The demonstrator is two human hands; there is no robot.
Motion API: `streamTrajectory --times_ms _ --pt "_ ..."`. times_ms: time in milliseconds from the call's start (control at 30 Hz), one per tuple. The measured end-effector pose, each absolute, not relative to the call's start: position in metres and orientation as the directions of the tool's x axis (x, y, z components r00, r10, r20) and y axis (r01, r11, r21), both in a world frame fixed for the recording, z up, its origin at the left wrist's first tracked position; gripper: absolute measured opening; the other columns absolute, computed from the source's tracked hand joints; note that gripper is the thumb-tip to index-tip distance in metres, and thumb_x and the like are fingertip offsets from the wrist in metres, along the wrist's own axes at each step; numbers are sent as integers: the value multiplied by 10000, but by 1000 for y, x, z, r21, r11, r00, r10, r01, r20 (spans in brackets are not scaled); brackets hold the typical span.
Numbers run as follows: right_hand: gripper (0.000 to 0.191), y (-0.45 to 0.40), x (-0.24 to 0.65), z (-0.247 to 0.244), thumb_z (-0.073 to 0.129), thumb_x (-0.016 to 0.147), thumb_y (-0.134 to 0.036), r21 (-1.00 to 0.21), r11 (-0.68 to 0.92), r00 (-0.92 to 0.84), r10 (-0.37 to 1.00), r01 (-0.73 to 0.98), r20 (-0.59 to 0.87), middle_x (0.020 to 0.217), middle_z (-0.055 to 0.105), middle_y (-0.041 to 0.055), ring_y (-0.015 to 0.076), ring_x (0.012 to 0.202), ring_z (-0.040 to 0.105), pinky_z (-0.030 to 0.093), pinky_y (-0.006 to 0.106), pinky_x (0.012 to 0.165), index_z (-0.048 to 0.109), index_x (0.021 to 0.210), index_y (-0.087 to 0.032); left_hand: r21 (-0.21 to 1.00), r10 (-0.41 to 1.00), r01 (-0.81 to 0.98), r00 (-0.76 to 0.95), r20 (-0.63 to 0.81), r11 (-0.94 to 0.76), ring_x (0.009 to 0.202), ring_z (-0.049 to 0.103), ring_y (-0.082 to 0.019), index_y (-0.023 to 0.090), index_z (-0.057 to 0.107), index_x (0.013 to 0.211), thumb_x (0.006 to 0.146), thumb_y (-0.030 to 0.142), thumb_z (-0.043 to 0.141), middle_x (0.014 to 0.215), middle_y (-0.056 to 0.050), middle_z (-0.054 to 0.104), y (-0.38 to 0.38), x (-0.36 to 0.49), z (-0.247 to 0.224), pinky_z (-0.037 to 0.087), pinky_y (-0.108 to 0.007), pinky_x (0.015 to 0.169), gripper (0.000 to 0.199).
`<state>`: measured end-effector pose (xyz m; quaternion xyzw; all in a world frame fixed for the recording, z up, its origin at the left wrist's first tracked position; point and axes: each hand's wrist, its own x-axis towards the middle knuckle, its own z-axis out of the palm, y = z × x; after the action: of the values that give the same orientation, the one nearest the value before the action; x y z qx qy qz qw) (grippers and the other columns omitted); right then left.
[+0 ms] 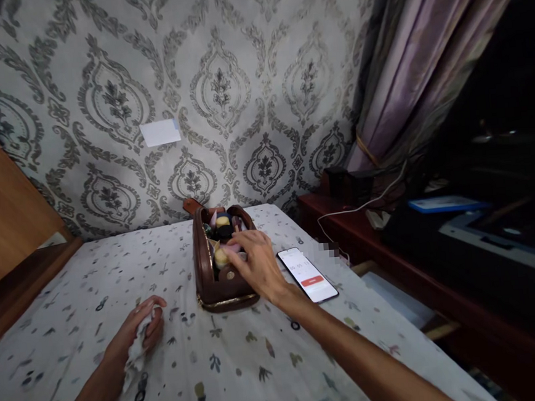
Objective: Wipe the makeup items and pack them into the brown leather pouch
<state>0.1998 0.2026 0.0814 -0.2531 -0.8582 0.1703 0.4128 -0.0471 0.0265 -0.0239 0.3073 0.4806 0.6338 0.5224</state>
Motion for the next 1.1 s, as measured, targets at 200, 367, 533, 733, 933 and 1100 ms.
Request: streamTrajectory --times_ms 200,367,533,733,933,1100 --pt "358 189 206 44 539 929 -462 -601 746 -250 664 287 705 1422 451 151 309 1361 412 354 522 1120 600 1182 -216 947 926 -322 -354 -132 12 262 345 -56 166 600 809 678 594 755 384 99 444 27 -37 -18 237 -157 289 474" --pt "557 185 204 20 547 917 -507 -698 672 -176 740 249 649 1472 398 163 312 1422 334 305 552 1159 443 1378 -212 942 842 -335 -507 -185 5 298 378 -57 162 607 830 622 513 793 418 90 478 29 -36 -7 260 -152 309 448" --pt "641 186 202 8 537 921 -495 -726 661 -207 750 189 628 1478 409 152 304 1392 379 323 536 1157 347 1461 -206 945 753 -324 -633 -180 -46 357 438 -68 171 595 859 611 389 770 470 82 505 37 -50 16 311 -152 349 373" --pt "637 186 201 4 537 926 -485 -755 635 -215 769 160 601 1492 397 143 305 1382 389 343 543 1140 346 1475 -226 969 638 -232 -760 -128 -81 357 450 -74 190 571 847 674 364 672 505 78 507 59 -76 24 313 -162 361 266" --pt "631 184 202 -2 508 944 -483 -774 620 -231 778 132 584 1551 351 117 290 1430 336 303 557 1163 309 1500 -260 999 606 -40 -795 -33 3 371 448 -81 196 562 836 702 455 596 534 65 508 88 -75 21 315 -174 386 294" --pt "707 183 203 -10 469 954 -523 -843 532 -219 834 78 506 1606 266 115 279 1453 312 284 521 1187 200 1550 -251 945 611 267 -785 100 188 558 592 -175 204 578 924 798 524 475 651 5 588 100 -75 20 446 -261 515 359"
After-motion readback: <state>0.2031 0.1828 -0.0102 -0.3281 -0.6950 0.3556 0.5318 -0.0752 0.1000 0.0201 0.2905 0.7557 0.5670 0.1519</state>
